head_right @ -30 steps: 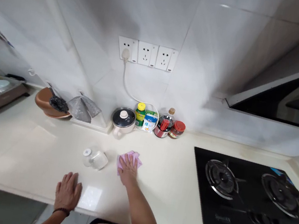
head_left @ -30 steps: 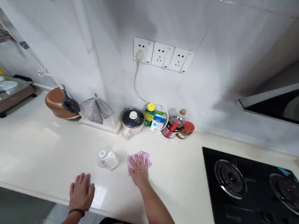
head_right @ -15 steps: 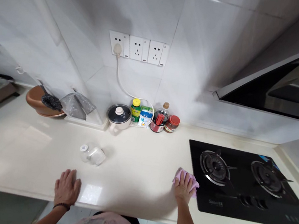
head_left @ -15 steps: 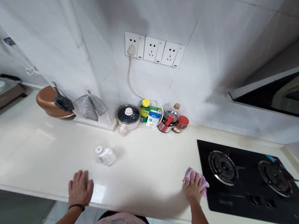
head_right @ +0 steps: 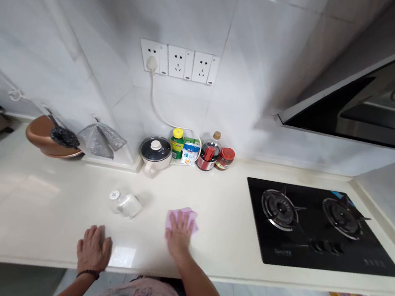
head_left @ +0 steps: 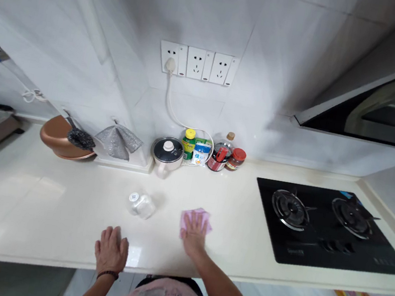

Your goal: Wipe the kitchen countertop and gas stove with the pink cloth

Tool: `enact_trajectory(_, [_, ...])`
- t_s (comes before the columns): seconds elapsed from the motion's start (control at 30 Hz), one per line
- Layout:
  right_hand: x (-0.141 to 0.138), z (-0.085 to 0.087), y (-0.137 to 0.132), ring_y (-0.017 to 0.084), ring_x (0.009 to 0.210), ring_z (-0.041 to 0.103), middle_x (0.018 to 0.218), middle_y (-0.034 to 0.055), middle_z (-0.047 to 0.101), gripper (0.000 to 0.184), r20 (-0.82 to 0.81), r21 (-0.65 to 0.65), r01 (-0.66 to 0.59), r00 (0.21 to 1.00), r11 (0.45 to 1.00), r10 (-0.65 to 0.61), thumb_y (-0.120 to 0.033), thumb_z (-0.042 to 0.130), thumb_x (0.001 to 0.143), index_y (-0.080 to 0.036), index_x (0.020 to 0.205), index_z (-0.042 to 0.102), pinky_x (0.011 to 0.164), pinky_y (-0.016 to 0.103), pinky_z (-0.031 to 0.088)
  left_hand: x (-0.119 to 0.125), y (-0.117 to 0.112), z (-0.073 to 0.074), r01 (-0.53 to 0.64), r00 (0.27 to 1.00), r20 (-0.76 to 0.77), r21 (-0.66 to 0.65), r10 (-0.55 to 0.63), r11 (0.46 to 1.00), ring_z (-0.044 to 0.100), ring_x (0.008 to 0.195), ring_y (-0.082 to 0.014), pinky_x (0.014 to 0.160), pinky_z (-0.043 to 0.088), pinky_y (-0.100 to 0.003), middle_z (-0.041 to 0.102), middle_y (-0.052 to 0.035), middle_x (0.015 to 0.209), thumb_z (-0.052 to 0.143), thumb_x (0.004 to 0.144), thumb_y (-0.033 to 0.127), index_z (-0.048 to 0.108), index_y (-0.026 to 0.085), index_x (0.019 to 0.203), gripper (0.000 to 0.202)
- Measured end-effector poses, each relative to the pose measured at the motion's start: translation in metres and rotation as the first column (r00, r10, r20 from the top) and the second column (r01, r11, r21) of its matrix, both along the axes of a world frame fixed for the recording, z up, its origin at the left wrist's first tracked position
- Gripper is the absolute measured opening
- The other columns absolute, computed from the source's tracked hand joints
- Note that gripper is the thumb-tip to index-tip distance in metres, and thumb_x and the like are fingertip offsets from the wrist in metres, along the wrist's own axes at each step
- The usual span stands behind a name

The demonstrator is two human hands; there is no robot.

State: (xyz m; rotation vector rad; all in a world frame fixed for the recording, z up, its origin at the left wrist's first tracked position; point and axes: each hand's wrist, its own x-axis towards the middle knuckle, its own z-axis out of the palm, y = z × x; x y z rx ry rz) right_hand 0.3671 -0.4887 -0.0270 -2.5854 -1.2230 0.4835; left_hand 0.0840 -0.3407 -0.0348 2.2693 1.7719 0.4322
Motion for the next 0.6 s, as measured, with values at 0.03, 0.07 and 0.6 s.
enact_trajectory(0.03, [-0.019, 0.0, 0.009, 0.032, 0.163, 0.008, 0.176, -0.0017, 0.018, 0.063, -0.018, 0.044, -0.146, 0.989, 0.988, 0.147, -0.048, 0.043, 0.103, -0.04, 0.163, 0.027, 0.131, 0.064, 0.004, 0.0, 0.0, 0.001, 0.001, 1.0, -0.006, 0.0, -0.001, 1.0, 0.023, 0.16, -0.029, 0.129, 0.018, -0.054, 0.04, -0.0206, 0.166, 0.034, 0.102, 0.036, 0.047, 0.01, 0.154, 0.059])
enact_trajectory(0.07, [-0.036, 0.0, 0.015, 0.032, 0.163, 0.009, 0.176, -0.0011, 0.018, 0.064, -0.027, 0.087, -0.265, 0.963, 0.96, 0.268, -0.05, 0.043, 0.103, -0.04, 0.164, 0.025, 0.131, 0.065, 0.005, 0.0, 0.001, 0.002, 0.001, 1.0, -0.013, 0.001, -0.001, 1.0, 0.024, 0.16, -0.0288, 0.129, 0.018, -0.054, 0.04, -0.0204, 0.166, 0.034, 0.102, 0.036, 0.047, 0.01, 0.153, 0.059])
enact_trajectory(0.6, [0.043, -0.014, -0.124, 0.031, 0.162, 0.012, 0.174, 0.0027, 0.025, 0.06, 0.115, 0.049, -0.006, 0.993, 0.999, 0.0, -0.035, 0.04, 0.101, -0.033, 0.161, 0.038, 0.132, 0.059, 0.001, 0.001, 0.004, 0.006, 0.03, 0.997, -0.067, 0.017, -0.029, 0.999, 0.028, 0.157, -0.0319, 0.125, 0.022, -0.058, 0.043, -0.0218, 0.162, 0.039, 0.098, 0.035, 0.045, 0.012, 0.154, 0.061])
